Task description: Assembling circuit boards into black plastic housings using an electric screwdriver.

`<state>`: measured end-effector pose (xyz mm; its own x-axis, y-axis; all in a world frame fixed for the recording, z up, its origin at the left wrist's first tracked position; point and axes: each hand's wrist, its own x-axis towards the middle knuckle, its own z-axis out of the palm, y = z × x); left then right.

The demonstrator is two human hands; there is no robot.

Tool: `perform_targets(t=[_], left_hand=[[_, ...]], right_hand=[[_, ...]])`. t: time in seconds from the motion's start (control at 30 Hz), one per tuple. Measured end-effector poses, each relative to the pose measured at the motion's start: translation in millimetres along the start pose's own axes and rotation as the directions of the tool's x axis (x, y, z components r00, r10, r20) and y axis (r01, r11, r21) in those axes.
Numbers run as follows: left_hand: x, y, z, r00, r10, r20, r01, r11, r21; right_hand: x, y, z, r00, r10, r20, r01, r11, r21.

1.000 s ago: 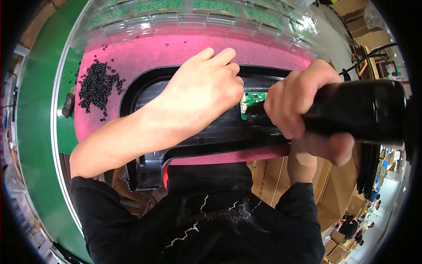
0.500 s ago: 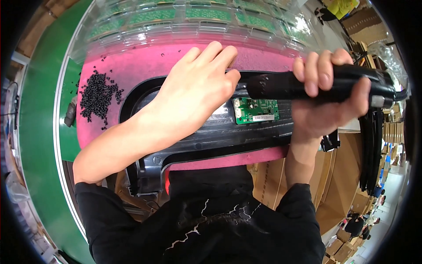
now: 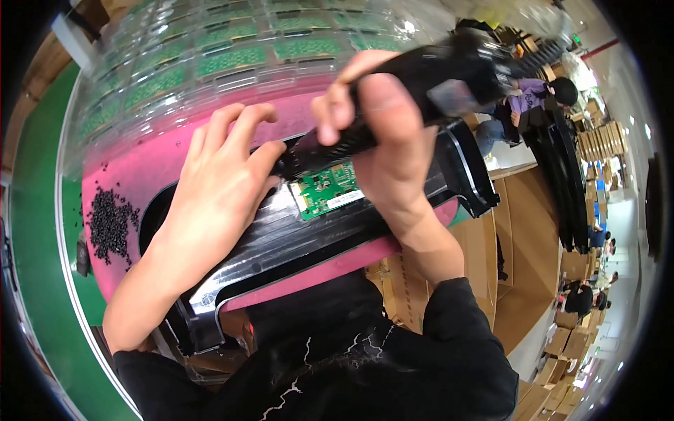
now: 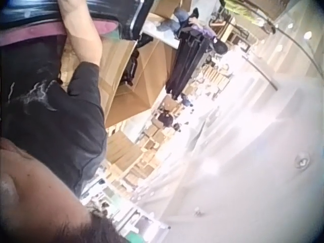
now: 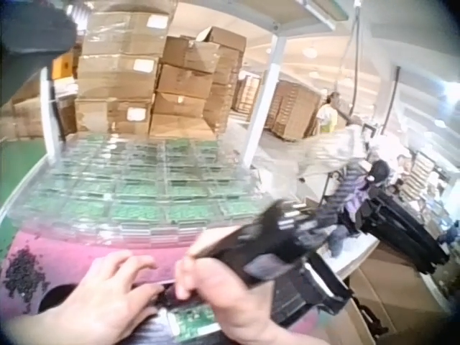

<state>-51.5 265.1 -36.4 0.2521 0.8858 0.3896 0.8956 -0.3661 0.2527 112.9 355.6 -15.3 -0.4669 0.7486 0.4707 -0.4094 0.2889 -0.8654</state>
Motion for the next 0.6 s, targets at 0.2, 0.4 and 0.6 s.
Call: perform_targets(t=[0.2, 0.4, 0.6], left_hand=[[1, 0, -1, 1.0, -0.007, 0.001, 0.007, 0.997, -0.077], [5, -1, -5, 0.998, 0.026, -0.055, -0.034, 0.989, -0.145], [8, -7, 0, 0.992, 0.056, -0.115, -0.084, 0.964, -0.254]], right_hand=[[-3, -3, -6, 0.998, -0.069, 0.015, 0.067, 0.992, 0.105], [-2, -14, -13, 0.99, -0.085, -0.114, 0.129, 0.871, 0.474], [-4, -27, -19, 0.989, -0.116, -0.096, 0.148, 0.868, 0.475]])
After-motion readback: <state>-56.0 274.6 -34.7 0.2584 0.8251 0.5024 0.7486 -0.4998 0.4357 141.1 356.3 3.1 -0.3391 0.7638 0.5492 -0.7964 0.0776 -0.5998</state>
